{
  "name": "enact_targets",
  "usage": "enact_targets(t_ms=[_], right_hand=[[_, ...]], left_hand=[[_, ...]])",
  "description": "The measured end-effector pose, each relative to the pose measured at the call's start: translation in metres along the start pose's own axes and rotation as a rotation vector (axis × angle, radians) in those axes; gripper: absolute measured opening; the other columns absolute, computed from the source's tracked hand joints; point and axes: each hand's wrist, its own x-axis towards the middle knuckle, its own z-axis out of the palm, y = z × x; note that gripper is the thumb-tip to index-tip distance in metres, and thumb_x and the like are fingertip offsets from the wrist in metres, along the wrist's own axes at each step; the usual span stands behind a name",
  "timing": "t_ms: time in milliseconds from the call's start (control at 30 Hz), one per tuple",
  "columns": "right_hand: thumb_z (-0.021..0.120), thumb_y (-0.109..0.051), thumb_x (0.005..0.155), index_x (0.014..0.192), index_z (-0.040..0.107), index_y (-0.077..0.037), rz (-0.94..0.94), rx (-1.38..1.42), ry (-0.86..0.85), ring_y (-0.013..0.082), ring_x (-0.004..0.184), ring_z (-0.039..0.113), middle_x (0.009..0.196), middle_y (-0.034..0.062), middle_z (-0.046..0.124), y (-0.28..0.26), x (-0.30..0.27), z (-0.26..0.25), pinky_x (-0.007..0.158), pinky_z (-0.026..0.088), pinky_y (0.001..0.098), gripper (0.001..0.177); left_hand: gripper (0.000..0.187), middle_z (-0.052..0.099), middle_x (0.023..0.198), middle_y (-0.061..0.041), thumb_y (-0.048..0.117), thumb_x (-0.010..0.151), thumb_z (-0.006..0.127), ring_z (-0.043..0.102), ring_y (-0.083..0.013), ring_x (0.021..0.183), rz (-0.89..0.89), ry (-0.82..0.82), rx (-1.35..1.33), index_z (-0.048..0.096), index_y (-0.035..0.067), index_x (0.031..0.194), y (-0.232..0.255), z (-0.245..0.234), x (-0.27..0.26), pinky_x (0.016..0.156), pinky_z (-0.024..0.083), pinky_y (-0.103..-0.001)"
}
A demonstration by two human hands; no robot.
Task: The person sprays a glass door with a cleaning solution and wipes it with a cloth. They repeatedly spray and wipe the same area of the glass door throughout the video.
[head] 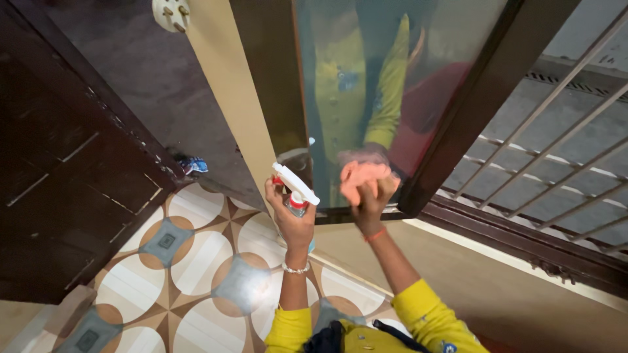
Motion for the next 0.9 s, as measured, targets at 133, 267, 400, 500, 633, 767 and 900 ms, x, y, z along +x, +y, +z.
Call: enact_targets(t_ms=[133, 267, 400, 500, 633, 767, 900], right_hand=[[0.073, -0.001, 0.071, 0.117, 0.062, -0.007, 0.065, -0.039, -0.175, 0.0467, 0.129, 0.046, 0.137, 0.0206, 0.046, 0.000, -0.042, -0.005, 0.109, 0.036, 0.0585, 0.049], [0.078, -0.010, 0.083, 0.114, 0.065, -0.011, -0.044, -0.074, -0.064, 0.0372, 0.132, 0.048, 0.134, 0.0123, 0.047, 0.008, 0.010, -0.012, 0.112, 0.036, 0.0544, 0.033], [0.074, -0.008, 0.091, 0.118, 0.065, -0.005, -0.033, -0.262, 0.176, 0.0393, 0.138, 0.045, 0.142, 0.0167, 0.045, -0.004, 0.146, -0.039, 0.115, 0.035, 0.0595, 0.029], [0.077, -0.011, 0.103, 0.131, 0.067, -0.006, -0.012, -0.195, 0.223, 0.0370, 0.143, 0.041, 0.154, 0.0162, 0.040, -0.018, 0.221, -0.056, 0.119, 0.038, 0.0522, 0.030], [0.079, -0.013, 0.096, 0.117, 0.066, -0.005, -0.065, -0.185, 0.196, 0.0373, 0.134, 0.052, 0.140, 0.0157, 0.047, -0.021, 0.225, -0.050, 0.108, 0.046, 0.0508, 0.026], [0.075, -0.010, 0.092, 0.116, 0.061, -0.005, -0.160, -0.003, 0.117, 0.0383, 0.129, 0.054, 0.137, 0.0140, 0.048, -0.011, 0.115, -0.016, 0.110, 0.044, 0.0581, 0.028], [0.077, -0.012, 0.078, 0.110, 0.064, -0.014, -0.100, -0.013, -0.137, 0.0383, 0.119, 0.055, 0.125, 0.0127, 0.051, -0.014, -0.010, -0.001, 0.098, 0.043, 0.0558, 0.034]], left_hand=[[0.097, 0.050, 0.149, -0.024, 0.002, 0.078, 0.083, 0.060, -0.0298, 0.122, -0.023, 0.003, -0.007, 0.025, 0.003, 0.155, -0.004, 0.001, 0.000, 0.106, 0.048, -0.036], [0.096, 0.049, 0.148, -0.025, 0.001, 0.078, 0.083, 0.058, -0.0323, 0.126, 0.001, 0.001, 0.012, 0.025, 0.002, 0.155, -0.003, 0.000, -0.001, 0.105, 0.047, -0.037], [0.094, 0.051, 0.148, -0.022, 0.006, 0.079, 0.083, 0.060, -0.0299, 0.118, -0.105, 0.004, 0.018, 0.027, 0.002, 0.154, 0.000, 0.000, 0.001, 0.103, 0.048, -0.037], [0.093, 0.047, 0.148, -0.024, 0.006, 0.081, 0.083, 0.054, -0.0329, 0.132, -0.019, -0.006, 0.047, 0.026, 0.001, 0.154, 0.000, -0.001, 0.002, 0.107, 0.045, -0.040], [0.092, 0.046, 0.147, -0.025, 0.006, 0.082, 0.082, 0.052, -0.0362, 0.132, 0.019, -0.025, 0.080, 0.026, 0.001, 0.155, 0.004, -0.004, 0.004, 0.108, 0.043, -0.042], [0.091, 0.048, 0.144, -0.023, 0.007, 0.083, 0.081, 0.055, -0.0336, 0.127, -0.013, -0.039, 0.046, 0.026, 0.001, 0.155, 0.006, -0.006, 0.005, 0.107, 0.046, -0.040], [0.090, 0.049, 0.143, -0.022, 0.008, 0.083, 0.081, 0.057, -0.0318, 0.124, -0.033, -0.018, 0.019, 0.026, 0.002, 0.154, 0.004, -0.002, 0.003, 0.104, 0.047, -0.039]])
